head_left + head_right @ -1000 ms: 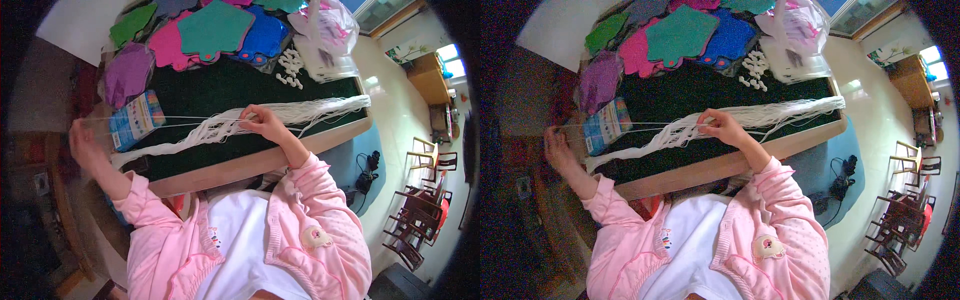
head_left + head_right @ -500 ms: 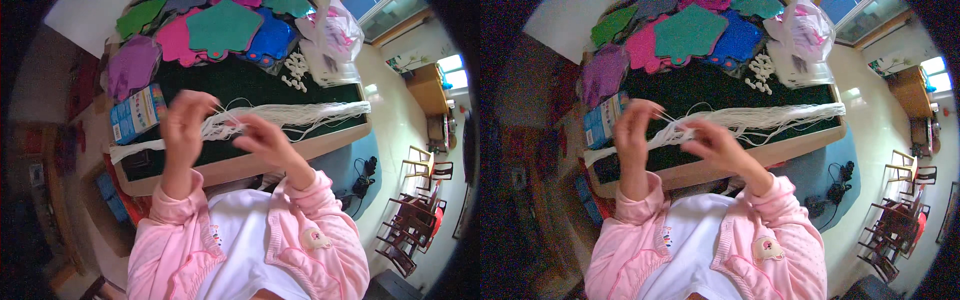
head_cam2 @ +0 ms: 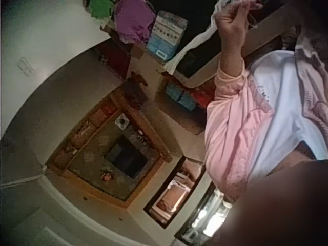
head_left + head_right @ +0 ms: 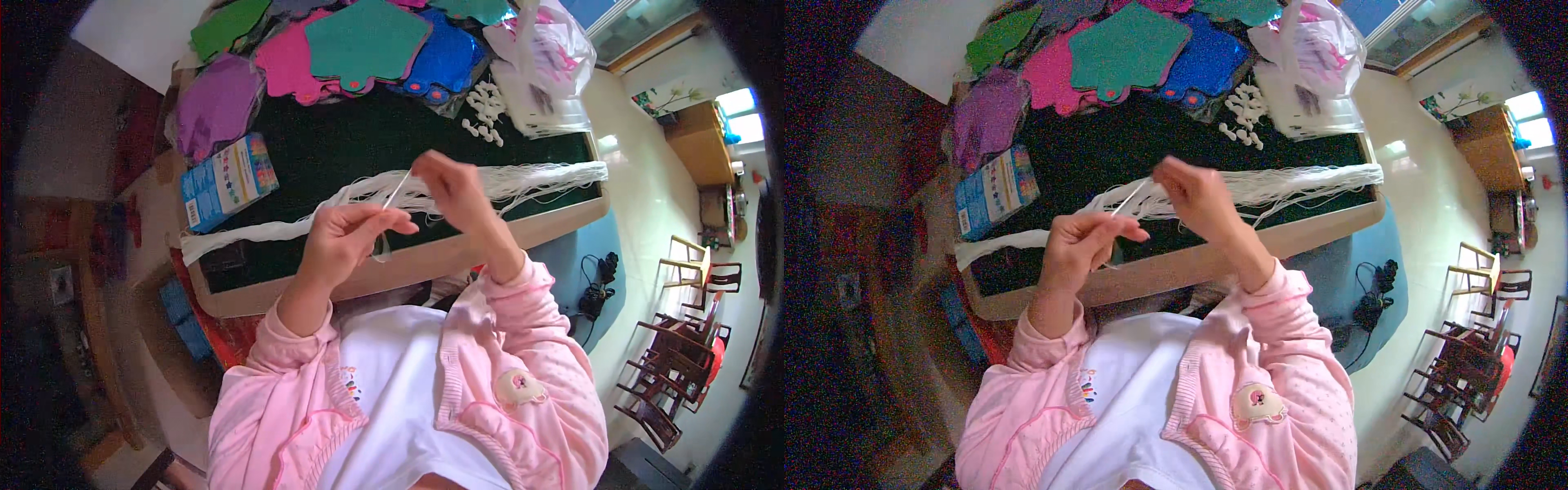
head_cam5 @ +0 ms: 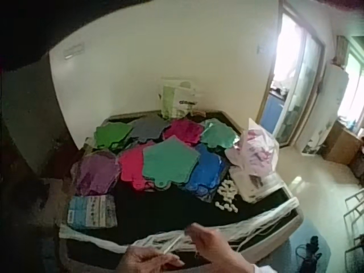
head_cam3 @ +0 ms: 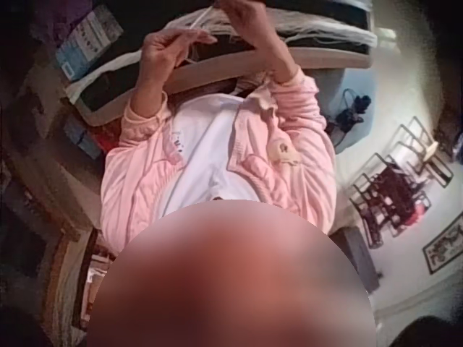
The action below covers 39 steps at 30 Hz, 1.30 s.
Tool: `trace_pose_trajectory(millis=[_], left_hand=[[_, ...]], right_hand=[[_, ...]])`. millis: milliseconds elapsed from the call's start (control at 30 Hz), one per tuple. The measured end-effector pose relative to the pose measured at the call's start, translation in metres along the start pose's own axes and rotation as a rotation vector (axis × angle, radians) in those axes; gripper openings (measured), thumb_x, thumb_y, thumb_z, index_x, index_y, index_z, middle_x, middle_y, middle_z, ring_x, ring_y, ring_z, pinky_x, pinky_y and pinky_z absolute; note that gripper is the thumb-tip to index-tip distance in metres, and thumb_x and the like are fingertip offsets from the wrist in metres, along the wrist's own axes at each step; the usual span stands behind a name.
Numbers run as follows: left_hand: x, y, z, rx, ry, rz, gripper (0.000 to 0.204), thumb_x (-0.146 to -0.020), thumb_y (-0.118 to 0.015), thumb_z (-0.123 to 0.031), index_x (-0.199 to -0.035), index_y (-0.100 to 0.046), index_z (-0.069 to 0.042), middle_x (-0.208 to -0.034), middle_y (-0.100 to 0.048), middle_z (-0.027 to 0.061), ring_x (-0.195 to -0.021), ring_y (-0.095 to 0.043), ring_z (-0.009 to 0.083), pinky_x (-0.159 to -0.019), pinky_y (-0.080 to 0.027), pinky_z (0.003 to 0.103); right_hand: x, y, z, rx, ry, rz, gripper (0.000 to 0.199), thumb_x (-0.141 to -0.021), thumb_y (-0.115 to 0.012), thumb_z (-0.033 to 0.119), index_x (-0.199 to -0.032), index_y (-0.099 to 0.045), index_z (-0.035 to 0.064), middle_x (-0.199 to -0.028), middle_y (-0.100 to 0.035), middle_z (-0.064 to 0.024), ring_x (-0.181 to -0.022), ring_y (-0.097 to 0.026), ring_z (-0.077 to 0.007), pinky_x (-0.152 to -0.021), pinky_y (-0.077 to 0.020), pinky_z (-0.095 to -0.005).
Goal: Organizing and bundling strands of white yarn or thread on a table.
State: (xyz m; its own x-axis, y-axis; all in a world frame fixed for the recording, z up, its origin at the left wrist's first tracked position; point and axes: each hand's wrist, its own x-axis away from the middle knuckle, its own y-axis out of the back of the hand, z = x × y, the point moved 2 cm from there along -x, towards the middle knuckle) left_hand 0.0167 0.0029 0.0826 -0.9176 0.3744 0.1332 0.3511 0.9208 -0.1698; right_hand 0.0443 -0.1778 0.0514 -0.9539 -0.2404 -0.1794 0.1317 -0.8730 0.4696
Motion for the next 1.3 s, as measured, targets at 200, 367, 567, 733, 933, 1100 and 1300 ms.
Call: trace_pose_trajectory(millis=[200,367,567,733,933,1100,1300], left_hand=[[-0.009,0.005,0.03,0.013,0.035,-0.135,0.02,-0.09,-0.054,-0.016,-0.098,-0.067,-0.002,-0.077,-0.066,-0.0006,-0.046,-0.036,-0.0021,-0.039,-0.026,0.016],[0.006,-0.011,0.014,0.125,0.058,0.081,0.021,-0.092,-0.051,-0.016,-0.095,-0.063,0.001,-0.067,-0.057,0.0011,-0.05,-0.042,0.0001,-0.042,-0.03,0.016],[-0.006,-0.002,0.015,-0.224,-0.191,-0.254,0.026,-0.094,-0.046,-0.021,-0.092,-0.062,-0.001,-0.067,-0.059,0.0028,-0.047,-0.039,0.0021,-0.043,-0.029,0.017],[0.002,-0.003,0.022,0.008,-0.031,0.098,0.021,-0.094,-0.043,-0.013,-0.092,-0.062,-0.003,-0.073,-0.061,0.002,-0.049,-0.043,0.003,-0.045,-0.033,0.018],[-0.016,0.005,0.027,-0.361,0.006,0.053,0.026,-0.096,-0.042,-0.018,-0.088,-0.062,-0.004,-0.075,-0.063,0.004,-0.051,-0.048,0.0031,-0.044,-0.036,0.018],[-0.012,-0.002,0.018,0.198,0.04,0.11,0.027,-0.095,-0.043,-0.023,-0.087,-0.062,-0.005,-0.073,-0.063,0.0038,-0.045,-0.038,0.0023,-0.043,-0.033,0.016],[-0.016,0.002,0.023,-0.19,0.143,0.234,0.027,-0.095,-0.043,-0.023,-0.089,-0.06,-0.003,-0.066,-0.059,0.0046,-0.046,-0.042,0.0035,-0.042,-0.032,0.018]], right_hand=[[0.035,-0.026,0.044,0.16,0.224,0.468,0.015,-0.068,-0.055,-0.004,-0.081,-0.056,0.0038,-0.071,-0.055,-0.0104,-0.062,-0.058,-0.0274,-0.056,-0.0461,-0.032],[0.001,-0.002,0.024,-0.005,0.187,-0.029,0.014,-0.072,-0.057,-0.004,-0.086,-0.057,0.0007,-0.067,-0.052,-0.0116,-0.055,-0.052,-0.0217,-0.052,-0.045,-0.0297],[0.031,-0.03,0.02,0.0,0.287,0.183,0.015,-0.074,-0.055,-0.004,-0.087,-0.055,0.0021,-0.076,-0.06,-0.013,-0.068,-0.06,-0.0307,-0.06,-0.0482,-0.035],[0.013,-0.016,0.012,0.113,0.24,0.037,0.011,-0.077,-0.055,0.004,-0.087,-0.053,0.0058,-0.071,-0.054,-0.0122,-0.066,-0.056,-0.0343,-0.056,-0.043,-0.0415],[0.018,-0.018,0.013,0.01,0.279,0.096,0.01,-0.077,-0.054,0.004,-0.087,-0.051,0.005,-0.072,-0.053,-0.0146,-0.07,-0.055,-0.0348,-0.059,-0.0429,-0.0422],[0.014,-0.025,0.006,0.037,0.253,0.101,0.012,-0.078,-0.053,0.002,-0.09,-0.051,0.0041,-0.075,-0.054,-0.0161,-0.069,-0.054,-0.0376,-0.059,-0.0422,-0.0432],[0.008,-0.018,-0.004,0.068,0.293,-0.004,0.017,-0.079,-0.051,-0.003,-0.095,-0.054,0.0002,-0.08,-0.056,-0.0149,-0.073,-0.056,-0.0339,-0.062,-0.0446,-0.0385]])
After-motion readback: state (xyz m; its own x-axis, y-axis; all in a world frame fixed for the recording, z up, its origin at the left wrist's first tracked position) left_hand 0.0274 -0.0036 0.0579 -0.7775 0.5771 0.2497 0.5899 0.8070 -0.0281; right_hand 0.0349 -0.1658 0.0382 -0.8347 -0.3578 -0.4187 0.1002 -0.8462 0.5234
